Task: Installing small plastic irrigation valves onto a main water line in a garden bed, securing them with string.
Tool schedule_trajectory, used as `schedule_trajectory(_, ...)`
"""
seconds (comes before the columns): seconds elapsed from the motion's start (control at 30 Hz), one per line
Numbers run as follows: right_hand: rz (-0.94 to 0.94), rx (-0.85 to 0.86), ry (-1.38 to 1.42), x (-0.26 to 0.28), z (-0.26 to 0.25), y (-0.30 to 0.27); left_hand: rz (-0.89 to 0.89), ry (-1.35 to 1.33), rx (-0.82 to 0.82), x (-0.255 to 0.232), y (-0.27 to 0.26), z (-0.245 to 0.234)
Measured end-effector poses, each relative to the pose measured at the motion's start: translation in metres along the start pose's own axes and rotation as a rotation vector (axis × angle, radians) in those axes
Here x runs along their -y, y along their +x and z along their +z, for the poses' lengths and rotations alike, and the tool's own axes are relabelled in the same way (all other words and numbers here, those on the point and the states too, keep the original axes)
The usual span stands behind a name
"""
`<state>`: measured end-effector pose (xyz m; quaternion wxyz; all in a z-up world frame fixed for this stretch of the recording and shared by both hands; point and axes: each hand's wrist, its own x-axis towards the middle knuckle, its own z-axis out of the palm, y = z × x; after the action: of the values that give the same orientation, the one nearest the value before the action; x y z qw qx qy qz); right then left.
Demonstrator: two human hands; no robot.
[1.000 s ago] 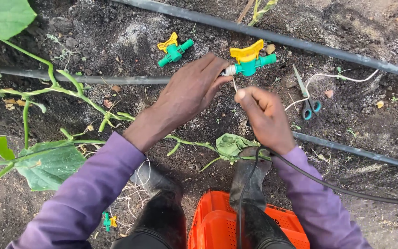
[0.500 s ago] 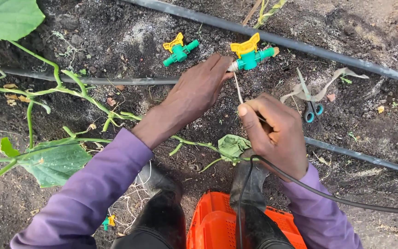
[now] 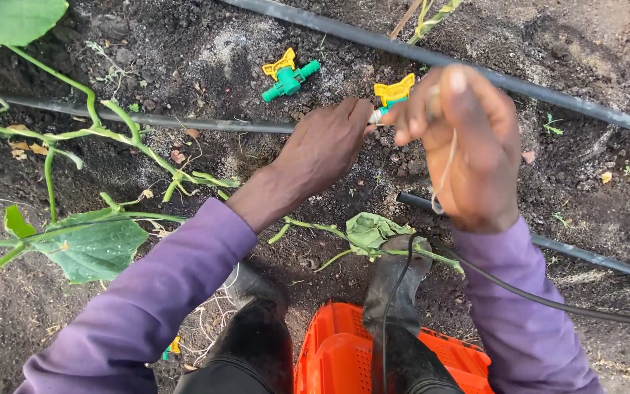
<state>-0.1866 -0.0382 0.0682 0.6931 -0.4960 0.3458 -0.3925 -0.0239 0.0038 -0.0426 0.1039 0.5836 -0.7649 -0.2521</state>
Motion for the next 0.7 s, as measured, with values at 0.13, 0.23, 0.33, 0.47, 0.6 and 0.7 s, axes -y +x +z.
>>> schedule_trajectory(0.13, 0.102, -0.016, 0.113, -0.011, -0.008, 0.035, 0.012, 0.022, -0.010, -0.005, -0.004, -0.002)
schedule_trajectory(0.23, 0.170, 0.012, 0.258, -0.014, -0.009, 0.049, 0.038, 0.087, -0.007, -0.009, -0.004, -0.007)
schedule_trajectory(0.33, 0.203, 0.061, 0.345, -0.012, 0.003, 0.041, 0.044, 0.081, -0.063, -0.006, -0.003, -0.001)
schedule_trajectory(0.47, 0.209, 0.139, 0.394, -0.021, 0.018, 0.003, -0.059, -0.012, 0.106, 0.003, 0.004, 0.011)
schedule_trajectory(0.6, 0.220, 0.179, 0.138, -0.016, 0.034, -0.026, -0.021, -0.092, 0.098, -0.004, 0.006, -0.007)
schedule_trajectory(0.7, 0.222, 0.164, 0.035, -0.012, 0.034, -0.041, -0.006, 0.004, 0.088, -0.010, 0.003, -0.012)
